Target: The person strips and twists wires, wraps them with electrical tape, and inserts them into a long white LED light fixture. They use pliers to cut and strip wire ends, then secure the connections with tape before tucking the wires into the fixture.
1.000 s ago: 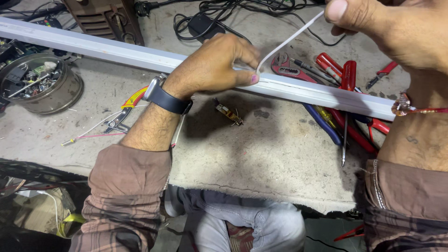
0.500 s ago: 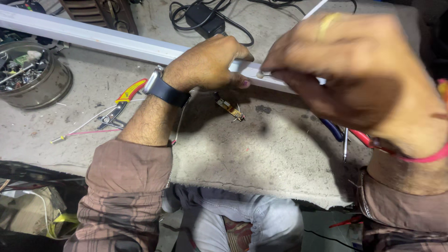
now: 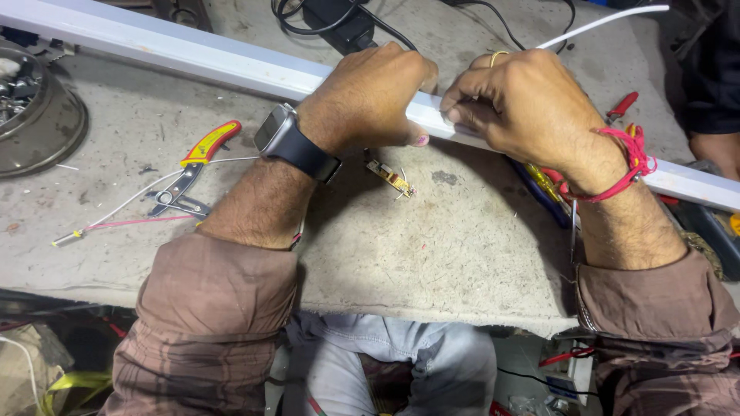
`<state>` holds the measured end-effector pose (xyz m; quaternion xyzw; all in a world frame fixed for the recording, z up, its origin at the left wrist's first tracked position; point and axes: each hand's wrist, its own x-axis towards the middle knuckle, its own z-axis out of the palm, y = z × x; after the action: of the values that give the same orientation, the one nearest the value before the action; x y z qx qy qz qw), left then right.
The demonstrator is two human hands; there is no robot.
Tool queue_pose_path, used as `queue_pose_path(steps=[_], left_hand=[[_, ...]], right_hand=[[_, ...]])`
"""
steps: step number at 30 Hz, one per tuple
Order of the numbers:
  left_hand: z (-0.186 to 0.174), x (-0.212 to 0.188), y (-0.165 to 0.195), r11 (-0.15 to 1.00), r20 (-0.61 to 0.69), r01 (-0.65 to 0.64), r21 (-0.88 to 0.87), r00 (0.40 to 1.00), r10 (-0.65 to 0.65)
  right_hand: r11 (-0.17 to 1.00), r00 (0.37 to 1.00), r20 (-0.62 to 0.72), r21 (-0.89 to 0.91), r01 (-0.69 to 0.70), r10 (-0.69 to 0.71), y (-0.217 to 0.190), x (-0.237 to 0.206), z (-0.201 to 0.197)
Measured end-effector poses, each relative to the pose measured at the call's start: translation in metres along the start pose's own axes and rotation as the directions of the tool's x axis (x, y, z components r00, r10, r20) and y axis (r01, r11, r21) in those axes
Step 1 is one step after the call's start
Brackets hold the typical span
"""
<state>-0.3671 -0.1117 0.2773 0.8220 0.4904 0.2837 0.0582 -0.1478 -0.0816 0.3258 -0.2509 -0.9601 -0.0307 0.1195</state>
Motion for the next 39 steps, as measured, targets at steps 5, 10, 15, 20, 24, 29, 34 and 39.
queue_pose_path(steps=[5,10,15,20,24,29,34,39], left_hand=[[0.001,-0.003,-0.004,1.000,-0.020,-0.001,0.031,1.000,0.002],[0.002,-0.003,-0.003,0.997,0.047,0.067,0.042,0.997,-0.069],[0.004,-0.002,-0.003,0.996,0.038,0.045,0.074,0.998,-0.048],[0.006,-0.006,-0.002,0.995,0.053,0.017,0.100,0.998,-0.022],[0.008,-0.009,0.003,0.991,-0.093,-0.079,0.107,0.992,0.089],[0.019,-0.008,0.007,0.982,-0.117,-0.127,0.140,0.983,0.144],[0.028,-0.001,0.003,0.982,-0.171,-0.162,0.099,0.969,0.177],[0.029,-0.002,0.001,0.987,-0.119,-0.156,0.044,0.980,0.160]], right_hand=[[0.991,0.989,-0.064,-0.020,0.129,-0.130,-0.012,-0.006,0.000],[0.997,0.994,-0.097,0.048,0.059,-0.054,-0.011,-0.010,0.008],[0.998,0.988,-0.142,0.000,0.056,-0.056,-0.013,-0.012,0.014],[0.997,0.989,-0.139,-0.065,0.050,-0.059,-0.013,-0.011,0.016],[0.997,0.993,-0.103,-0.058,0.049,-0.055,-0.010,-0.009,0.017],[0.995,0.997,-0.065,-0.099,0.031,-0.037,-0.005,-0.007,0.016],[0.995,1.000,0.013,-0.100,0.025,-0.024,0.003,0.001,0.012],[0.993,0.992,0.056,-0.042,0.111,-0.109,0.006,0.009,0.004]])
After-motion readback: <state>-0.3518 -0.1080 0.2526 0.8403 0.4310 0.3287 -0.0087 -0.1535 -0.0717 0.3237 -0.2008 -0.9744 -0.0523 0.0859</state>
